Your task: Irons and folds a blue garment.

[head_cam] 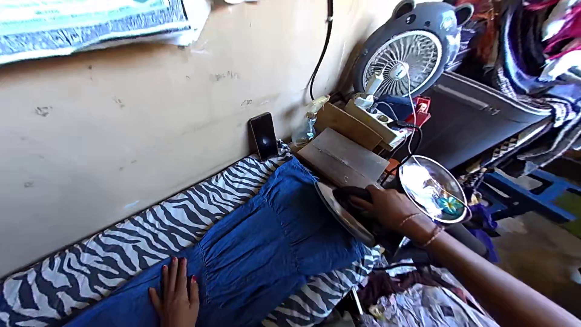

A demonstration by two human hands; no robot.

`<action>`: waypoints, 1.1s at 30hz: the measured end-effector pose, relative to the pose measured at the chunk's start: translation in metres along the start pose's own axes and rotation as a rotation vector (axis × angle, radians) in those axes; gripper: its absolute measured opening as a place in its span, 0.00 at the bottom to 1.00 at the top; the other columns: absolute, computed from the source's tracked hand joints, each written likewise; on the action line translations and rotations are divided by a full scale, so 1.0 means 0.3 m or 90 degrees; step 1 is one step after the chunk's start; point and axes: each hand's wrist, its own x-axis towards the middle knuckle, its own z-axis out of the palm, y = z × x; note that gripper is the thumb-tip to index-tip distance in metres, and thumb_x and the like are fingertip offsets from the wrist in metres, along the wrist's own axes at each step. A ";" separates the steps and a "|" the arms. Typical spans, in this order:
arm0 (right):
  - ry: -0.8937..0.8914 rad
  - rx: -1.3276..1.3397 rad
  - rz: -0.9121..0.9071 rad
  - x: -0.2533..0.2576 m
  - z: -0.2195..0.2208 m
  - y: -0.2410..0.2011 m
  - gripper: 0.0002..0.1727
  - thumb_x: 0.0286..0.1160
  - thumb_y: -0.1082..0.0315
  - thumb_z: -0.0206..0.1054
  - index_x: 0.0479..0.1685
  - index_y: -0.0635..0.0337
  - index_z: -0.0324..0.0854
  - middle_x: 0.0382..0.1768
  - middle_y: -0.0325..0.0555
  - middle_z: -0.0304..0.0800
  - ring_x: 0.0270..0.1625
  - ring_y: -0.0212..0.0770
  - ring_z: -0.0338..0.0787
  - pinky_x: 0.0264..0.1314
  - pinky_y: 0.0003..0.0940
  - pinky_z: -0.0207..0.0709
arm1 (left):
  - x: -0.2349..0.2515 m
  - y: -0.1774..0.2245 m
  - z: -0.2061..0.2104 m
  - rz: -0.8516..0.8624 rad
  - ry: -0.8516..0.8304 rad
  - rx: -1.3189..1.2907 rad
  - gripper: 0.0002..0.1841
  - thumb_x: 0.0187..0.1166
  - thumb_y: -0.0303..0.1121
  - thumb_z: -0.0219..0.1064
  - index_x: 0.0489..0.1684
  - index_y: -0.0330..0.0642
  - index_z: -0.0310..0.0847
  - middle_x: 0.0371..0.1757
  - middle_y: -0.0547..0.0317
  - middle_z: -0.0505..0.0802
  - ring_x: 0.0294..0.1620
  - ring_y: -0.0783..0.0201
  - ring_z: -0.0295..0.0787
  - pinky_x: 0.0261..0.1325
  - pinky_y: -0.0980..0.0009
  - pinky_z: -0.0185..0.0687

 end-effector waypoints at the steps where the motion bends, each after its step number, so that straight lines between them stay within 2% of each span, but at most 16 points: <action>1: 0.048 0.018 -0.022 0.035 -0.037 0.014 0.35 0.88 0.43 0.58 0.69 0.71 0.75 0.56 0.78 0.86 0.62 0.78 0.85 0.62 0.75 0.74 | 0.003 0.016 -0.016 0.028 0.005 -0.040 0.30 0.83 0.39 0.48 0.80 0.29 0.71 0.84 0.30 0.72 0.87 0.24 0.59 0.78 0.17 0.38; 4: 0.130 0.057 -0.033 0.214 -0.111 0.037 0.31 0.87 0.47 0.62 0.64 0.72 0.78 0.54 0.78 0.86 0.62 0.78 0.85 0.61 0.76 0.73 | 0.015 0.110 -0.041 0.099 0.033 -0.131 0.25 0.81 0.32 0.53 0.74 0.28 0.78 0.78 0.33 0.81 0.83 0.29 0.69 0.84 0.32 0.57; 7: 0.124 0.059 -0.010 0.426 -0.122 0.068 0.32 0.84 0.46 0.65 0.64 0.72 0.81 0.60 0.76 0.86 0.67 0.76 0.84 0.65 0.76 0.72 | 0.030 0.178 -0.017 0.127 0.056 -0.156 0.25 0.83 0.32 0.51 0.75 0.30 0.78 0.78 0.37 0.82 0.84 0.33 0.69 0.85 0.38 0.59; 11: 0.134 0.076 -0.041 0.562 -0.132 0.077 0.35 0.84 0.46 0.65 0.65 0.77 0.79 0.63 0.84 0.81 0.71 0.82 0.79 0.69 0.80 0.66 | 0.002 0.168 -0.029 0.116 0.085 -0.118 0.24 0.82 0.28 0.51 0.74 0.33 0.80 0.81 0.35 0.78 0.86 0.33 0.65 0.86 0.39 0.60; 15: 0.238 0.033 -0.096 0.551 -0.112 0.067 0.43 0.80 0.47 0.71 0.76 0.80 0.66 0.71 0.91 0.70 0.75 0.89 0.69 0.70 0.87 0.59 | -0.022 0.166 -0.083 0.117 0.118 -0.157 0.19 0.79 0.23 0.53 0.59 0.34 0.89 0.72 0.39 0.87 0.82 0.39 0.74 0.85 0.50 0.68; 16: 0.298 0.032 -0.152 0.499 -0.102 0.068 0.43 0.76 0.51 0.75 0.76 0.80 0.67 0.72 0.91 0.68 0.76 0.91 0.66 0.68 0.89 0.55 | -0.017 0.174 -0.091 0.125 0.109 -0.173 0.18 0.78 0.22 0.54 0.55 0.34 0.91 0.69 0.41 0.89 0.80 0.41 0.77 0.83 0.52 0.71; 18: 0.346 0.060 -0.352 0.340 -0.060 0.081 0.40 0.69 0.51 0.80 0.68 0.80 0.74 0.65 0.90 0.74 0.69 0.93 0.71 0.63 0.91 0.58 | -0.007 0.200 -0.104 0.139 0.054 -0.199 0.17 0.78 0.21 0.55 0.55 0.35 0.91 0.66 0.44 0.91 0.76 0.47 0.83 0.80 0.55 0.76; 21: 0.222 0.091 -0.682 0.124 0.203 0.114 0.42 0.52 0.31 0.77 0.52 0.63 0.89 0.50 0.67 0.90 0.56 0.76 0.86 0.56 0.79 0.75 | -0.022 0.241 -0.116 0.160 -0.075 -0.205 0.16 0.79 0.33 0.68 0.61 0.40 0.90 0.66 0.50 0.92 0.73 0.52 0.85 0.78 0.57 0.78; 22: 0.179 0.083 -0.727 0.072 0.309 0.135 0.41 0.44 0.32 0.81 0.52 0.57 0.90 0.52 0.61 0.91 0.59 0.74 0.87 0.56 0.81 0.74 | -0.026 0.247 -0.103 0.176 -0.101 -0.184 0.18 0.74 0.38 0.74 0.61 0.43 0.91 0.64 0.52 0.93 0.71 0.51 0.86 0.75 0.54 0.80; 23: 0.154 0.068 -0.731 0.040 0.395 0.164 0.36 0.39 0.40 0.86 0.50 0.54 0.91 0.54 0.57 0.92 0.63 0.73 0.85 0.59 0.81 0.72 | -0.029 0.248 -0.082 0.192 -0.112 -0.166 0.20 0.69 0.41 0.77 0.59 0.47 0.92 0.62 0.54 0.94 0.68 0.50 0.88 0.70 0.50 0.82; 25: 0.179 0.089 -0.682 0.034 0.475 0.219 0.19 0.42 0.62 0.80 0.40 0.57 0.92 0.52 0.55 0.93 0.64 0.70 0.86 0.60 0.79 0.72 | -0.035 0.235 -0.045 0.197 -0.118 -0.153 0.14 0.69 0.40 0.77 0.51 0.50 0.95 0.57 0.56 0.94 0.63 0.49 0.88 0.64 0.47 0.81; 26: 0.208 0.124 -0.646 0.047 0.460 0.231 0.15 0.48 0.67 0.74 0.39 0.60 0.92 0.49 0.57 0.94 0.60 0.70 0.89 0.57 0.78 0.73 | -0.028 0.231 -0.040 0.186 -0.117 -0.153 0.10 0.71 0.37 0.75 0.46 0.48 0.95 0.53 0.54 0.94 0.60 0.48 0.89 0.63 0.47 0.82; 28: 0.283 0.172 -0.563 0.078 0.387 0.215 0.14 0.61 0.67 0.63 0.42 0.62 0.91 0.42 0.58 0.94 0.51 0.66 0.92 0.57 0.75 0.75 | -0.003 0.238 -0.048 0.156 -0.121 -0.143 0.09 0.74 0.33 0.70 0.40 0.39 0.94 0.47 0.48 0.95 0.55 0.45 0.91 0.60 0.46 0.84; 30: 0.326 0.165 -0.444 0.075 0.310 0.153 0.13 0.78 0.72 0.62 0.54 0.68 0.88 0.50 0.70 0.91 0.57 0.76 0.88 0.63 0.79 0.70 | 0.018 0.262 -0.067 0.128 -0.153 -0.118 0.10 0.76 0.31 0.69 0.44 0.33 0.92 0.46 0.43 0.95 0.54 0.42 0.92 0.61 0.43 0.84; 31: 0.372 0.153 -0.401 0.069 0.296 0.112 0.14 0.82 0.73 0.60 0.57 0.69 0.87 0.54 0.73 0.89 0.62 0.77 0.86 0.65 0.79 0.69 | 0.026 0.282 -0.079 0.117 -0.168 -0.104 0.11 0.76 0.30 0.69 0.49 0.34 0.91 0.48 0.42 0.95 0.55 0.41 0.92 0.62 0.42 0.84; 33: 0.451 0.170 -0.424 0.054 0.309 0.038 0.17 0.85 0.71 0.55 0.60 0.68 0.86 0.62 0.68 0.88 0.69 0.73 0.84 0.66 0.74 0.73 | 0.034 0.329 -0.086 0.109 -0.154 -0.096 0.11 0.77 0.27 0.67 0.52 0.36 0.91 0.48 0.42 0.95 0.53 0.40 0.93 0.59 0.40 0.85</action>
